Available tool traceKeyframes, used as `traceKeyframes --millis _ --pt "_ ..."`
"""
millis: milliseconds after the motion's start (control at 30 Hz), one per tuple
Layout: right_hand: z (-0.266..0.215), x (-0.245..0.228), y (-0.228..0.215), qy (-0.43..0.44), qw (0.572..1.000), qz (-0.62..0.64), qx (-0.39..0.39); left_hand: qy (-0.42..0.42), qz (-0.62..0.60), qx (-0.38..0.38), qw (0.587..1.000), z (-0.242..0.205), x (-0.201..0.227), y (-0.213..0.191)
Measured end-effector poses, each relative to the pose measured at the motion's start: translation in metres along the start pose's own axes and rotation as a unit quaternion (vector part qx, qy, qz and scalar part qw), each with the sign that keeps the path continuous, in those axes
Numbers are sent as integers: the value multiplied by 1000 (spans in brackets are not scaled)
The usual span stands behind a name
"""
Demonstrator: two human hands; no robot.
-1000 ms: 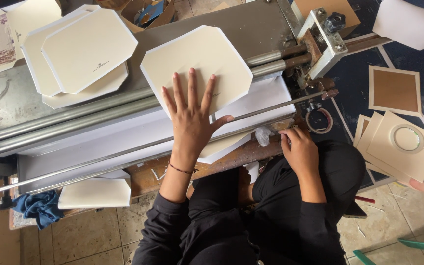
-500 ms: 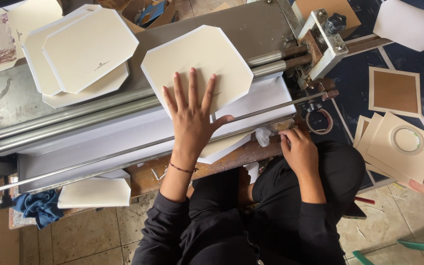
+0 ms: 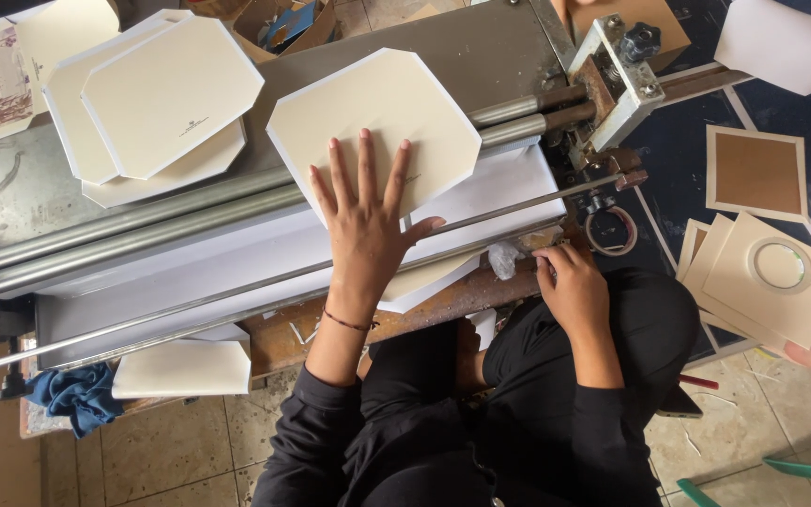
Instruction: The person repeatedly feeds white hexagonal paper covers into a laminating or pressing machine, then removes the processed items and stacks them. The person handles the paper covers one at a time, placing them on the machine's input tray and retrieving them from the output side.
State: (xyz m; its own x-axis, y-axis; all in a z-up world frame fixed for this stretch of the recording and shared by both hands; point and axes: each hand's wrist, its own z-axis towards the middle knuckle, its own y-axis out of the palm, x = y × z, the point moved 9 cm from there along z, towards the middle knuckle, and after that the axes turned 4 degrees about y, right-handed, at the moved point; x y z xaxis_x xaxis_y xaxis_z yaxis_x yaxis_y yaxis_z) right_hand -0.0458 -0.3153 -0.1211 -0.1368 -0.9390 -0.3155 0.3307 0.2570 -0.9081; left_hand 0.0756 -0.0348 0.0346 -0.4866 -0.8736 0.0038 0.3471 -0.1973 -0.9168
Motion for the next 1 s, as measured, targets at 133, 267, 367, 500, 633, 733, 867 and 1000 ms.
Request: traceKeyframes --millis 133,267,367,500,633,733,867,1000 --pt "0 2 1 2 1000 1 -2 0 6 -2 1000 0 1 0" --pt "0 0 0 0 1000 4 -6 -2 5 3 1000 -2 1 -3" --pt "0 -1 -1 2 1000 6 -9 -4 4 5 1000 -1 1 -2" --pt "0 -3 -3 7 1000 7 -15 -6 3 8 1000 0 0 0" --pt "1 -4 -5 3 1000 14 -21 -2 5 12 1000 -1 0 -1" --pt "1 -5 -4 1 1000 10 -21 -1 4 14 1000 -1 1 -1" --pt "1 -7 -6 4 1000 13 -20 -4 -1 14 1000 0 0 -1" --pt "1 -6 -5 2 1000 3 -28 -3 -1 14 1000 2 1 -1"
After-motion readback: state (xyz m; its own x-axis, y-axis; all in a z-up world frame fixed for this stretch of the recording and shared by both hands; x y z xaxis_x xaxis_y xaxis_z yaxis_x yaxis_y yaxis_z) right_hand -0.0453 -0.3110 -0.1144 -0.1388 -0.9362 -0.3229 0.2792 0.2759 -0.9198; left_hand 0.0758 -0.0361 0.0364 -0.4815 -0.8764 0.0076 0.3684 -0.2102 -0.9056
